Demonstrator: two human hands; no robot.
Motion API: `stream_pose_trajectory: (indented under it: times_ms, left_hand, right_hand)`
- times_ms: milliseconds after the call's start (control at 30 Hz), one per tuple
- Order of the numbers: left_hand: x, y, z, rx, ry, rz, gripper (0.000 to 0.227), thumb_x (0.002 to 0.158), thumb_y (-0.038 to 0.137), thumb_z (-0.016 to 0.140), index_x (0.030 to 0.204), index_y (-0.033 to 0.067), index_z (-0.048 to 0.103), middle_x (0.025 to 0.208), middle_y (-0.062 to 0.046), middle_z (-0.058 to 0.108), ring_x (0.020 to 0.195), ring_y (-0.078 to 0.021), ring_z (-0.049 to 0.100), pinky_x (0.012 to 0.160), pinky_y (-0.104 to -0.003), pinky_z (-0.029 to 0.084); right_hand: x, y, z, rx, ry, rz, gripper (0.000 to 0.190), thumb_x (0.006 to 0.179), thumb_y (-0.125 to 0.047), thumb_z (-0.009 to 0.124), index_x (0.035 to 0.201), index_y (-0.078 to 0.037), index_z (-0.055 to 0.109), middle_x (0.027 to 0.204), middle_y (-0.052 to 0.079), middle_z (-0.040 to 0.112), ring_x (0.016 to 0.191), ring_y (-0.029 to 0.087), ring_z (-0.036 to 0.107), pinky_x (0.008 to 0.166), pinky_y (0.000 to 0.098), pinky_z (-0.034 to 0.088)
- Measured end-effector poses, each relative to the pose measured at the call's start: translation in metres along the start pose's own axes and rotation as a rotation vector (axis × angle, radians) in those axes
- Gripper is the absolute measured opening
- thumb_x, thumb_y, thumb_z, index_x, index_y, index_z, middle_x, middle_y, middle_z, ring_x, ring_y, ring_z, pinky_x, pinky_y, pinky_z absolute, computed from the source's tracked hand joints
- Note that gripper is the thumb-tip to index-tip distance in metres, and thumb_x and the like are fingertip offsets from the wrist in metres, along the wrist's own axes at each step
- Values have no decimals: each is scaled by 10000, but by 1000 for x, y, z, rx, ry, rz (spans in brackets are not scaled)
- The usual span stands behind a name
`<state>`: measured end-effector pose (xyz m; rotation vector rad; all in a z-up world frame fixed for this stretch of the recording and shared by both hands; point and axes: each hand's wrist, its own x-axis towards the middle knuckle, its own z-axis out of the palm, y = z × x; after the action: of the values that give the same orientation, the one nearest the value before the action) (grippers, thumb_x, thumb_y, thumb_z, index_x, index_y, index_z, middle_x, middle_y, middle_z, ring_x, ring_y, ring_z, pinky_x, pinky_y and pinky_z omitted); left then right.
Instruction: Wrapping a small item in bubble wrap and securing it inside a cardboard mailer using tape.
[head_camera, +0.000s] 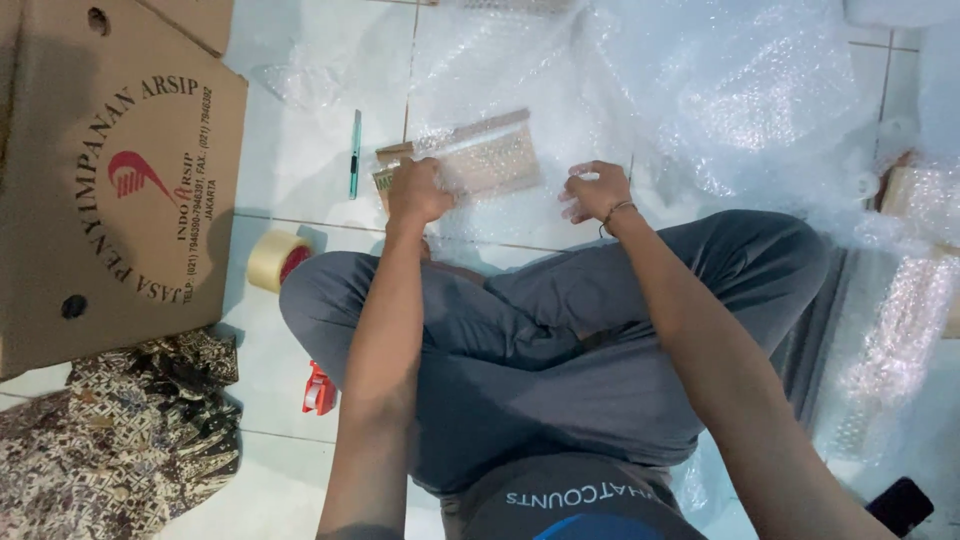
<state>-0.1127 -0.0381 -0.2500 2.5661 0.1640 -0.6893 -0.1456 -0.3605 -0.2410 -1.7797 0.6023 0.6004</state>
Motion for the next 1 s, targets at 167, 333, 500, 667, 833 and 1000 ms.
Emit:
stream_pose_trajectory:
  times_ms: [167, 333, 500, 667, 833, 1000]
  left_hand:
    - [-11, 27, -22, 66, 97, 26, 535, 837, 325, 796, 1324, 146, 665, 1413, -198, 468, 1351, -434, 472, 1082, -547, 444]
    - [18, 45, -43, -417, 320, 63, 348, 874, 317, 839, 1110, 133, 662, 1245, -170, 507, 1245, -453, 513, 1000, -528, 475]
    - [191, 20, -32, -969, 481, -146, 746, 758, 728, 646, 1083, 57, 633, 1046, -98, 688, 915, -186, 678, 833, -288, 585]
    - [224, 40, -32, -826, 117, -206, 535, 892, 570, 750, 987, 47, 688, 715, -100, 652, 568, -205, 608, 432, -339, 457]
    - [259, 54, -8, -639, -89, -198, 677, 752, 531, 897, 1155, 12, 735, 988, -203, 754, 832, -304, 760, 576, -386, 586]
    - [237, 85, -31, -694, -282, -199, 711, 692, 451, 957, 1159, -30, 718, 1103, -228, 727, 918, -310, 744, 618, -447, 610]
  right_hand:
    - [9, 11, 9, -168, 15, 43, 481, 838, -212, 713, 1260, 12, 657, 1066, 264, 727, 825, 382, 754, 612, 485, 677]
    - [75, 83, 0, -436, 101, 131, 545, 763, -337, 791, 1139, 53, 733, 1085, 293, 718, 961, 442, 726, 682, 532, 647]
    - [63, 68, 6, -749, 14, 135, 450, 780, -299, 577, 737, 134, 690, 709, 259, 679, 565, 414, 606, 548, 475, 537]
    - [109, 124, -5, -1465, -296, -361, 364, 854, -277, 575, 672, 17, 688, 697, 148, 702, 625, 361, 637, 617, 481, 471]
    - [72, 83, 10, -442, -9, 326, 607, 762, -455, 739, 1076, 63, 772, 1090, 230, 776, 1005, 389, 752, 781, 516, 649]
    - [11, 2, 20, -417, -36, 334, 613, 754, -381, 699, 1128, 104, 737, 1074, 279, 747, 980, 425, 739, 742, 567, 687]
